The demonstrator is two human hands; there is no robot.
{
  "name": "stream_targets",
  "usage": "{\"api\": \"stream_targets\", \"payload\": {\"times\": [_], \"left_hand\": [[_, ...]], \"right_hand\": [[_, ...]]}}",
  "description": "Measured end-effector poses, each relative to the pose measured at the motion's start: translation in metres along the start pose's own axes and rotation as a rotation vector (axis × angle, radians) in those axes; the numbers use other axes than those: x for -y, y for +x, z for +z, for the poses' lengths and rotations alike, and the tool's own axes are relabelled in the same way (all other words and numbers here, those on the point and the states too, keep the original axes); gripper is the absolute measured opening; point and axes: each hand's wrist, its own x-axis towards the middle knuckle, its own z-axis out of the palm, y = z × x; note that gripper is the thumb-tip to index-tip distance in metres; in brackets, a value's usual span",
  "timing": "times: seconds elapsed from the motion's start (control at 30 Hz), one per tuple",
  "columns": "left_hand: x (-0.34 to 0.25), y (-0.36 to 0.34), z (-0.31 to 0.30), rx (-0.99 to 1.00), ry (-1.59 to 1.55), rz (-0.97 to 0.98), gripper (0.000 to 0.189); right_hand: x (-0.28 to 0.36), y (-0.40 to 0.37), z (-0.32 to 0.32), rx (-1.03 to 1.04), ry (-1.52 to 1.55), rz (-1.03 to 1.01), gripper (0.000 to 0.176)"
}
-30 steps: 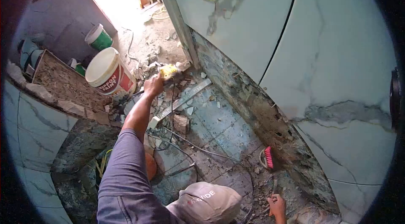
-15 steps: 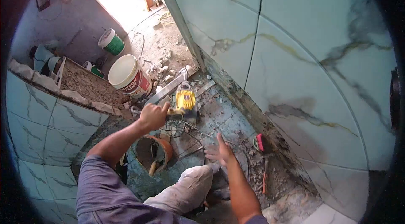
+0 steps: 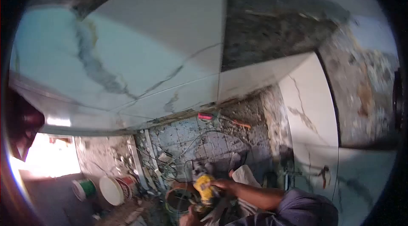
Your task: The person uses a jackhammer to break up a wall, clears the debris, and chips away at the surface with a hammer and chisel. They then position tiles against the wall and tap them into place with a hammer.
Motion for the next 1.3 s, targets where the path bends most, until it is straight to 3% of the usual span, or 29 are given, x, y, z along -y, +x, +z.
{"api": "stream_targets", "payload": {"times": [0.03,0.07,0.1,0.13,0.17,0.23,0.3,0.37,0.43,0.5,0.57,0.6,0.67,0.7,0.77,0.8,0.87,0.97,1.03,1.1,1.2,1.3], "left_hand": [[-0.002,-0.005,-0.004,0.126,-0.132,0.068,0.085],[0.021,0.003,0.005,0.179,-0.263,0.271,0.081],[0.042,0.015,0.008,0.206,-0.223,0.273,0.081],[0.035,0.031,-0.004,0.348,-0.572,0.289,0.059],[0.032,0.043,-0.011,0.492,-0.919,0.280,0.042],[0.038,0.087,0.000,0.575,-1.090,0.289,0.060],[0.039,0.151,0.027,0.749,-1.059,0.260,0.072],[-0.064,0.116,-0.024,0.937,-1.112,0.129,0.087],[-0.123,0.110,-0.017,1.152,-1.267,0.448,0.102],[-0.148,0.119,-0.002,1.209,-1.344,0.521,0.112],[-0.198,0.083,-0.009,1.265,-1.549,0.587,0.104],[-0.212,0.074,-0.016,1.258,-1.535,0.581,0.104],[-0.226,0.058,-0.024,1.238,-1.401,0.634,0.080],[-0.231,0.055,-0.026,1.233,-1.385,0.629,0.080],[-0.236,0.050,-0.028,0.953,-1.241,0.499,0.059],[-0.232,0.059,-0.025,0.990,-1.251,0.476,0.052],[-0.237,0.055,-0.029,0.985,-1.313,0.542,0.050],[-0.253,0.049,-0.043,0.901,-1.377,0.613,0.044],[-0.261,0.061,-0.048,0.837,-1.233,0.684,0.045],[-0.268,0.064,-0.046,0.769,-1.275,0.625,0.049],[-0.281,0.060,-0.046,0.847,-1.343,0.574,0.052],[-0.294,0.050,-0.042,0.876,-1.356,0.675,0.053]], "right_hand": [[-0.030,-0.001,-0.016,0.244,0.214,-0.154,0.043],[-0.015,-0.057,-0.005,0.202,0.307,0.018,0.044],[-0.049,-0.068,-0.025,0.224,-0.358,-0.705,0.041],[-0.075,-0.066,-0.036,0.235,0.038,-0.500,0.044],[-0.084,-0.094,-0.031,0.181,0.121,-0.489,0.050],[-0.077,-0.164,-0.006,0.137,0.214,-0.497,0.056],[-0.082,-0.212,0.015,0.144,0.481,-0.546,0.073],[-0.107,-0.236,0.027,0.087,0.469,-0.636,0.084],[-0.130,-0.250,0.035,0.036,0.452,-0.712,0.094],[-0.147,-0.262,0.041,0.035,0.355,-0.878,0.108],[-0.146,-0.283,0.059,0.046,0.422,-0.849,0.113],[-0.159,-0.272,0.055,0.038,0.412,-0.922,0.114],[-0.166,-0.272,0.060,0.044,0.414,-0.997,0.115],[-0.159,-0.281,0.062,0.026,0.406,-1.043,0.110],[-0.159,-0.294,0.070,0.017,0.397,-1.090,0.105],[-0.161,-0.297,0.071,-0.055,0.435,-1.197,0.095],[-0.166,-0.297,0.075,-0.119,0.488,-1.308,0.087],[-0.179,-0.286,0.092,0.046,0.710,-1.359,0.086],[-0.187,-0.275,0.107,0.177,0.859,-1.358,0.086],[-0.194,-0.266,0.121,0.303,1.003,-1.354,0.086],[-0.194,-0.264,0.132,0.478,1.211,-1.343,0.085],[-0.184,-0.295,0.115,0.573,1.094,-1.352,0.078]]}}
